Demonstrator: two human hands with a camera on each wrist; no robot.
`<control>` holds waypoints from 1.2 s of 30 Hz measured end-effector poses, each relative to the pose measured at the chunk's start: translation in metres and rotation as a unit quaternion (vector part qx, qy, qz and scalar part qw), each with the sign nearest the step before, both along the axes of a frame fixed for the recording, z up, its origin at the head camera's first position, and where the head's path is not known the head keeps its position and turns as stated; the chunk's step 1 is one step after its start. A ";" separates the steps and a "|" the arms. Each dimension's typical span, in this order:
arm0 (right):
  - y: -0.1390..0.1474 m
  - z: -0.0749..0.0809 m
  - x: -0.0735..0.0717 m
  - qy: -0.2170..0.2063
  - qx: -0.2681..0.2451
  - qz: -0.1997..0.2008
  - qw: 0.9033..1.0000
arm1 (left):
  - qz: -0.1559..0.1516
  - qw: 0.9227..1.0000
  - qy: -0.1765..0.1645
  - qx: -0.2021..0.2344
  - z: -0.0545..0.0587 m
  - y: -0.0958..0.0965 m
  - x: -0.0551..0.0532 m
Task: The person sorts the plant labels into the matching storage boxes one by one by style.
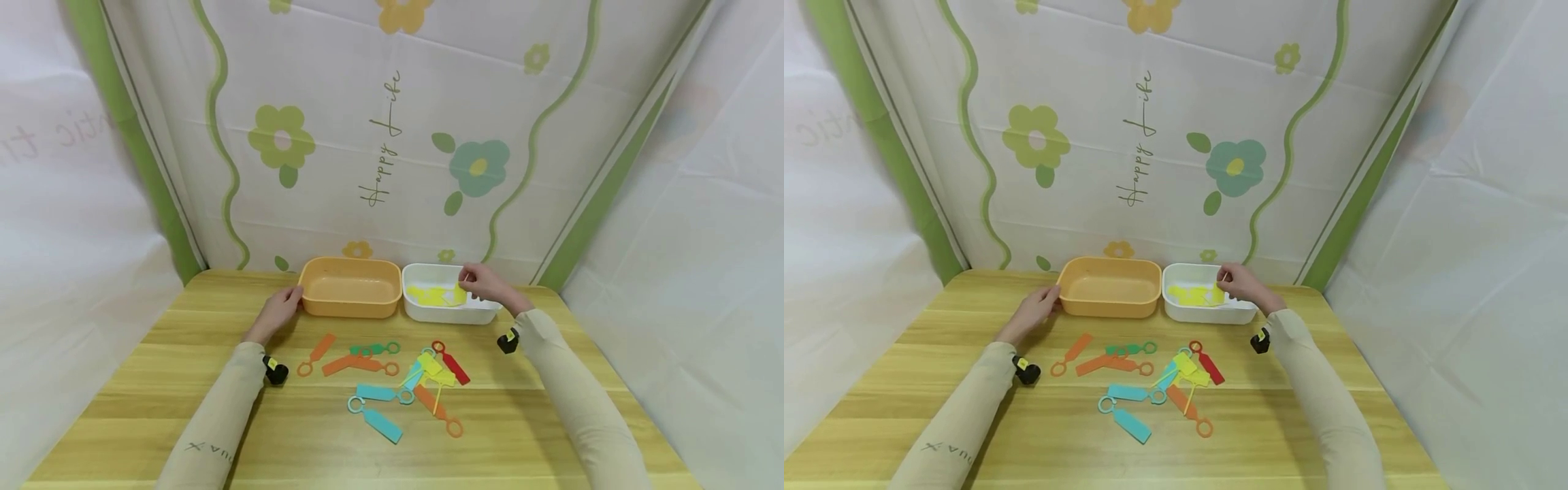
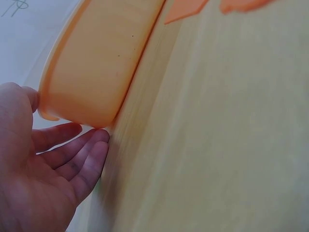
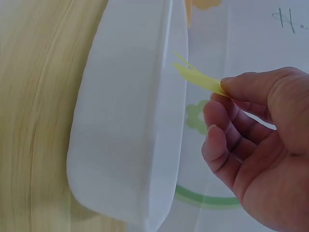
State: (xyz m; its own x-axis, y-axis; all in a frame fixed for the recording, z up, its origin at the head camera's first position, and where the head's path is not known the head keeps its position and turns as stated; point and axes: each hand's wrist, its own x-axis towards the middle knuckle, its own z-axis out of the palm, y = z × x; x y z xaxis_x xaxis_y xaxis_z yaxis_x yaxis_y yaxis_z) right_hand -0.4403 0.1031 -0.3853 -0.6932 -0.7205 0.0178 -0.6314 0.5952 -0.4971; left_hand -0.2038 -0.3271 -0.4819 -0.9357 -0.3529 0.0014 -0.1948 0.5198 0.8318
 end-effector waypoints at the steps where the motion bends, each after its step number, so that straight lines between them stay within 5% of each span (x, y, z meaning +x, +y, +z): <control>1: 0.002 -0.001 -0.002 -0.001 0.002 -0.003 1.000 | 0.001 1.000 0.000 0.000 0.000 0.000 0.000; 15: 0.030 -0.017 -0.021 -0.028 0.008 -0.030 0.999 | -0.003 1.000 -0.002 0.002 -0.001 0.000 -0.001; 36: 0.035 -0.009 -0.013 -0.022 0.023 -0.043 0.999 | -0.004 1.000 -0.001 0.004 0.001 -0.001 0.001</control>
State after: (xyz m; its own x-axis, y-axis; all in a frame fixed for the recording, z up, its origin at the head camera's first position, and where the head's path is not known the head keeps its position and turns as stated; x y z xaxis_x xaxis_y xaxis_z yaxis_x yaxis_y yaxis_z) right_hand -0.4536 0.1379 -0.3944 -0.7516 -0.6580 -0.0465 -0.5554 0.6693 -0.4936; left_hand -0.2029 -0.3281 -0.4814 -0.9383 -0.3457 -0.0040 -0.1933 0.5149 0.8352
